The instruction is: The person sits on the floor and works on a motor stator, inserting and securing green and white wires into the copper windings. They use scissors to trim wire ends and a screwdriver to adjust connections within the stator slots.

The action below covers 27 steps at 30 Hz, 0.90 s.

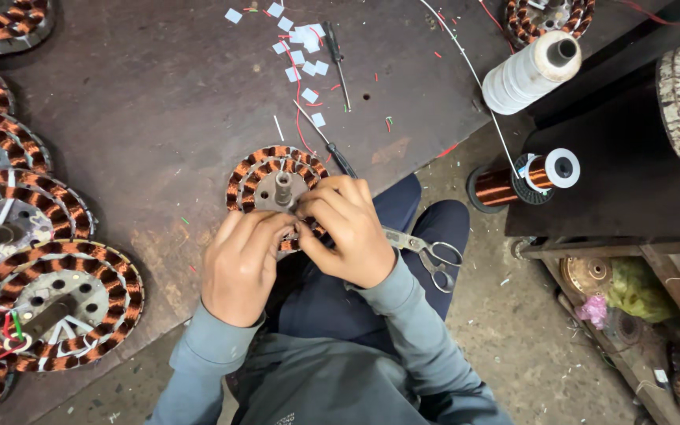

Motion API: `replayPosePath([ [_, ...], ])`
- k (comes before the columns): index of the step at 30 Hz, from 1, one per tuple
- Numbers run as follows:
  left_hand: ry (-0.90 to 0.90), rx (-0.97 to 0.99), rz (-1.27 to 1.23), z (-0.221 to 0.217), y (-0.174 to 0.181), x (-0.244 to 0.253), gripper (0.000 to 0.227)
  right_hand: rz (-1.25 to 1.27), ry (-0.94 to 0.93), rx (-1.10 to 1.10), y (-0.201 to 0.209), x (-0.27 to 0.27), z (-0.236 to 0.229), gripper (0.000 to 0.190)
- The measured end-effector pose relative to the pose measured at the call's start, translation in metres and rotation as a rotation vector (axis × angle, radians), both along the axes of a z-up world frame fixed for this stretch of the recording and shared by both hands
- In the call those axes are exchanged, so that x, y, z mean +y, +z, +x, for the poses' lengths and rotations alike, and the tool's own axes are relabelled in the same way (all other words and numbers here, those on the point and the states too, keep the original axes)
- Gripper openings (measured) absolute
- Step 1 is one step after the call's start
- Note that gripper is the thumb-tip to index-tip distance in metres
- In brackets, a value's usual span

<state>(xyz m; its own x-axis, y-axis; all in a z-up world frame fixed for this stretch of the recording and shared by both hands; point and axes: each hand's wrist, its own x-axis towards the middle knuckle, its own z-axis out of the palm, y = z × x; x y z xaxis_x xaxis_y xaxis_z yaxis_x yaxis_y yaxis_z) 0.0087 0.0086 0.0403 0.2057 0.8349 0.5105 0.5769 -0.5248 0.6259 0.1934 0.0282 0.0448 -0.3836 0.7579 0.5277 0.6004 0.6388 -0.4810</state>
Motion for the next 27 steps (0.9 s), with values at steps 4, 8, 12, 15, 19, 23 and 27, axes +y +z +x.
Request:
replayPosePath([
  [4, 0.028, 0.006, -0.045, 0.001, 0.002, 0.003, 0.017, -0.013, -0.032, 0.024, 0.000, 0.001, -0.002, 0.021],
  [8, 0.020, 0.029, -0.041, 0.002, 0.004, 0.005, 0.014, 0.037, -0.090, 0.026, 0.003, -0.002, -0.004, 0.021],
  [12, 0.025, 0.002, -0.073, 0.002, 0.006, 0.004, 0.015, 0.124, -0.154, 0.028, 0.004, -0.010, -0.010, 0.021],
  [15, 0.025, -0.008, -0.218, -0.001, 0.008, 0.004, 0.020, 0.154, -0.172, 0.009, 0.002, -0.015, -0.013, 0.021],
  [19, 0.009, 0.011, -0.078, -0.002, 0.009, 0.003, 0.021, 0.135, -0.189, 0.059, 0.000, -0.019, -0.016, 0.021],
  [23, 0.007, 0.048, -0.013, -0.002, 0.007, 0.003, 0.021, 0.137, -0.192, 0.095, -0.002, -0.022, -0.018, 0.020],
  [27, -0.002, 0.019, -0.067, -0.001, 0.004, 0.004, 0.025, 0.117, -0.199, 0.107, -0.001, -0.021, -0.018, 0.020],
])
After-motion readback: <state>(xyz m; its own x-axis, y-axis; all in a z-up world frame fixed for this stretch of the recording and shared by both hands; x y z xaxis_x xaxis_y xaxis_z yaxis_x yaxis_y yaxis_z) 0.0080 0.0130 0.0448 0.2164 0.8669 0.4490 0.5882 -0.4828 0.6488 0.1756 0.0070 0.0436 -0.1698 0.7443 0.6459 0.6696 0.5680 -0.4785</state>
